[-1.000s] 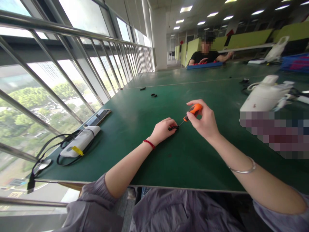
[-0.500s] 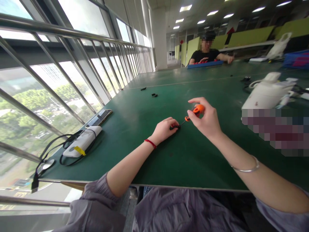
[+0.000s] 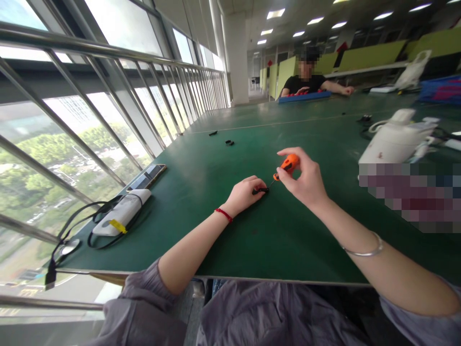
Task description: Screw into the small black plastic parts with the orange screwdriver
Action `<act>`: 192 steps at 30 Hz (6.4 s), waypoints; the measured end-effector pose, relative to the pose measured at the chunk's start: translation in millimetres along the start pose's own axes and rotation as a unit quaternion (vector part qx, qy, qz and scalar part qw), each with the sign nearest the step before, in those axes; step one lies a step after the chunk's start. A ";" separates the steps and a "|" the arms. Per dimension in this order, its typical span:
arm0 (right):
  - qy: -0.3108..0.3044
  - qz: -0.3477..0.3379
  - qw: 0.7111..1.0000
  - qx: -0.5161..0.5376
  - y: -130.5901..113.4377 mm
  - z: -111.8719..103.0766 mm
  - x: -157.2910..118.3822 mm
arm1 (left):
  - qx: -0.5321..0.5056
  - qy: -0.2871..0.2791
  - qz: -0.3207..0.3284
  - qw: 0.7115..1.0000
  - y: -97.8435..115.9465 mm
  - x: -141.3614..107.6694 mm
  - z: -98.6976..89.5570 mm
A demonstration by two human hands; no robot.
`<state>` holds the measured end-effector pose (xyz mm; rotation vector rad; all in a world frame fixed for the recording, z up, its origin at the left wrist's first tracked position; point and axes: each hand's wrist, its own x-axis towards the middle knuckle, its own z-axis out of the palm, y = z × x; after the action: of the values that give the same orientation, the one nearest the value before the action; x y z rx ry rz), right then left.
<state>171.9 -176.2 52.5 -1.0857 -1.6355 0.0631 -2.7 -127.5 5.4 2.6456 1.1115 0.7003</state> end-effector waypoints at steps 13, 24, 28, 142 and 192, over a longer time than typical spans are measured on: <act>-0.016 -0.006 1.000 -0.015 -1.5 -1.6 -0.4 | -0.004 0.005 0.018 1.000 -3.4 -0.2 2.2; -0.067 0.057 0.996 -0.001 1.2 1.1 0.2 | 0.008 0.005 0.019 1.000 -2.9 -0.4 1.8; -0.028 0.045 0.999 -0.010 -0.5 1.4 -0.2 | 0.011 0.010 0.017 1.000 -2.9 -0.5 2.4; -0.019 0.034 0.999 -0.017 8.0 1.3 -0.9 | 0.019 0.004 0.023 1.000 -2.1 0.6 2.8; -0.068 0.063 0.996 -0.001 4.7 1.1 1.0 | 0.028 -0.001 0.025 0.999 1.7 1.0 0.2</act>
<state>173.9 -172.3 50.2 -1.2062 -1.6860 0.2223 -1.0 -128.0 6.2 2.7289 1.0851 0.6855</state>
